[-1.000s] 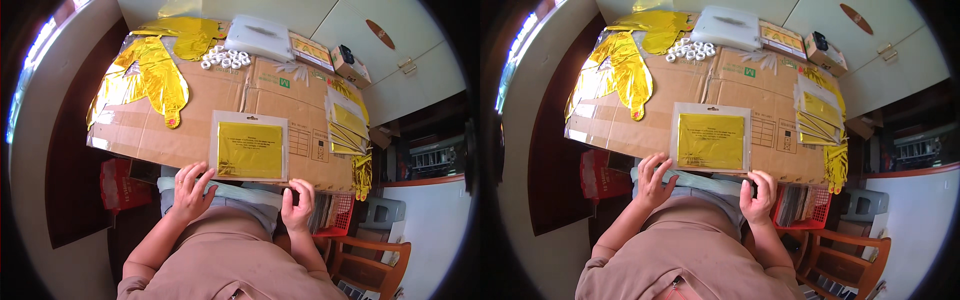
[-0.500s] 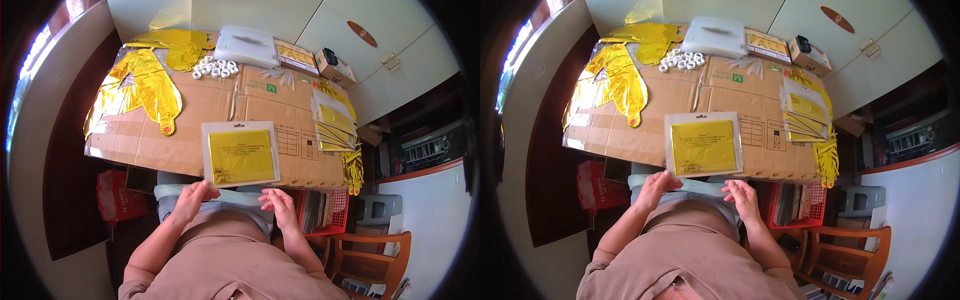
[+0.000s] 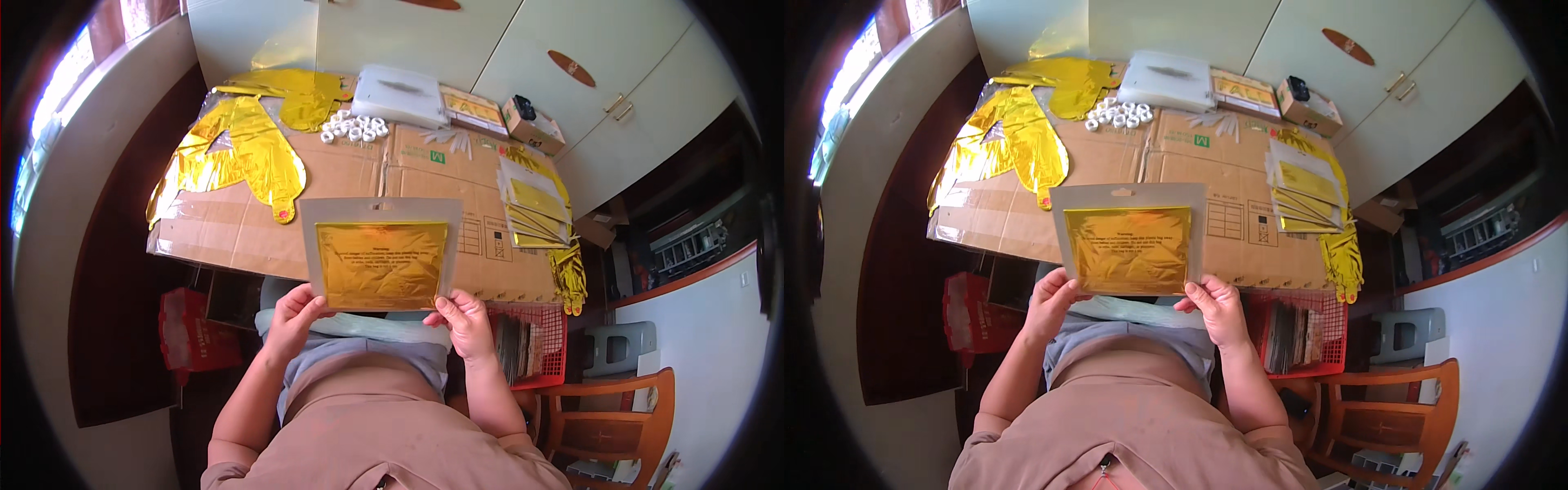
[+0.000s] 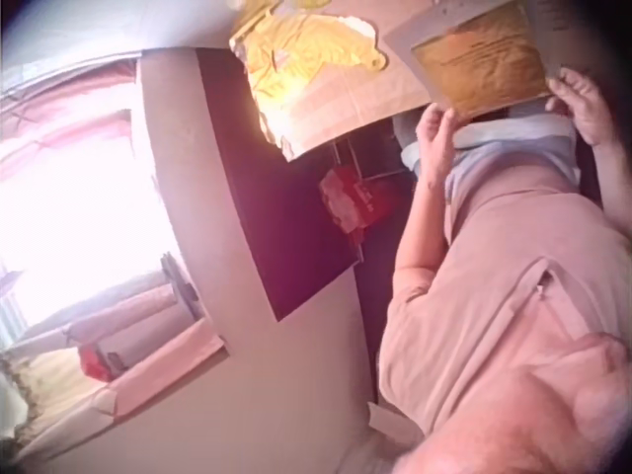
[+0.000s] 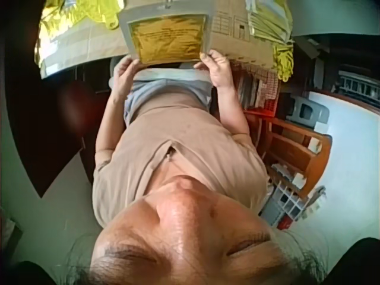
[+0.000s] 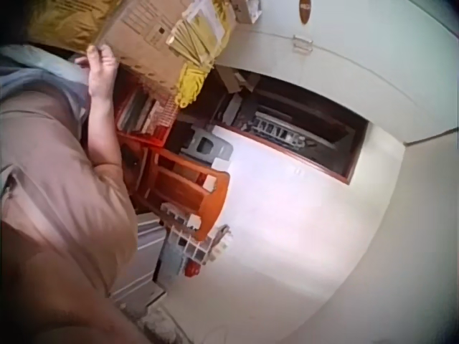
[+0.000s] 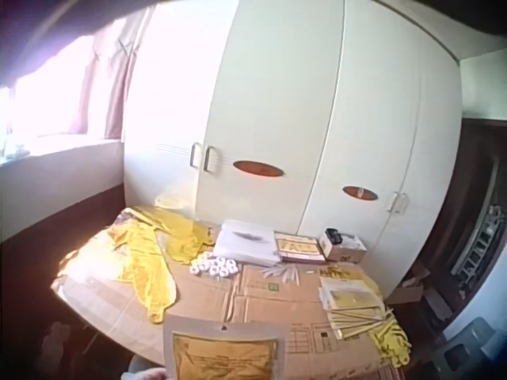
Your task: Folding deflated gold foil balloons and inserting them into clear plastic sleeves with cardboard backing inserts.
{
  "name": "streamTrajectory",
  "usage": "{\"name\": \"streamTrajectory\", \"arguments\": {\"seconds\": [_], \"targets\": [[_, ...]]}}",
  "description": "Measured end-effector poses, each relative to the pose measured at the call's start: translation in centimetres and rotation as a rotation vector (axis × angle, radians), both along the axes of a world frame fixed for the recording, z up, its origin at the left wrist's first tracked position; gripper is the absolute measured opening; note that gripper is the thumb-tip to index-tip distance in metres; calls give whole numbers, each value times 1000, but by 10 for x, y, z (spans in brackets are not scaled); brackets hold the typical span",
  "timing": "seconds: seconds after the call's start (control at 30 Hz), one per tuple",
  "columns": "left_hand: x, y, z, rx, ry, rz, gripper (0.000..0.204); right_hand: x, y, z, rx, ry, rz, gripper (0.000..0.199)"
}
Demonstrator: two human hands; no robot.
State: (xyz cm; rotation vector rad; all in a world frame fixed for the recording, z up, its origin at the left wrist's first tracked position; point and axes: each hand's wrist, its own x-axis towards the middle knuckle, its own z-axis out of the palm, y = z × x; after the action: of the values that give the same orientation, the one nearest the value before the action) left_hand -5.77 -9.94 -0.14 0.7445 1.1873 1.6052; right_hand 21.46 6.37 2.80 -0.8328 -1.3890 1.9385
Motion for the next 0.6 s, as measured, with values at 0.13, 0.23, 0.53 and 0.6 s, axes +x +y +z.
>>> {"name": "streamTrajectory", "arguments": {"seconds": [0.13,0.23,0.53,0.6], "targets": [[-8,14,10,118,-314,9,27,-11,2,23,-76,43,47,16],[-6,22,33,143,-406,10,29,-11,6,30,-97,78,62,16],[-14,22,43,282,-443,-180,51,-10,-3,31,-88,190,39,16],[-9,21,47,315,-508,-191,52,-9,-1,28,-110,216,37,20]]}}
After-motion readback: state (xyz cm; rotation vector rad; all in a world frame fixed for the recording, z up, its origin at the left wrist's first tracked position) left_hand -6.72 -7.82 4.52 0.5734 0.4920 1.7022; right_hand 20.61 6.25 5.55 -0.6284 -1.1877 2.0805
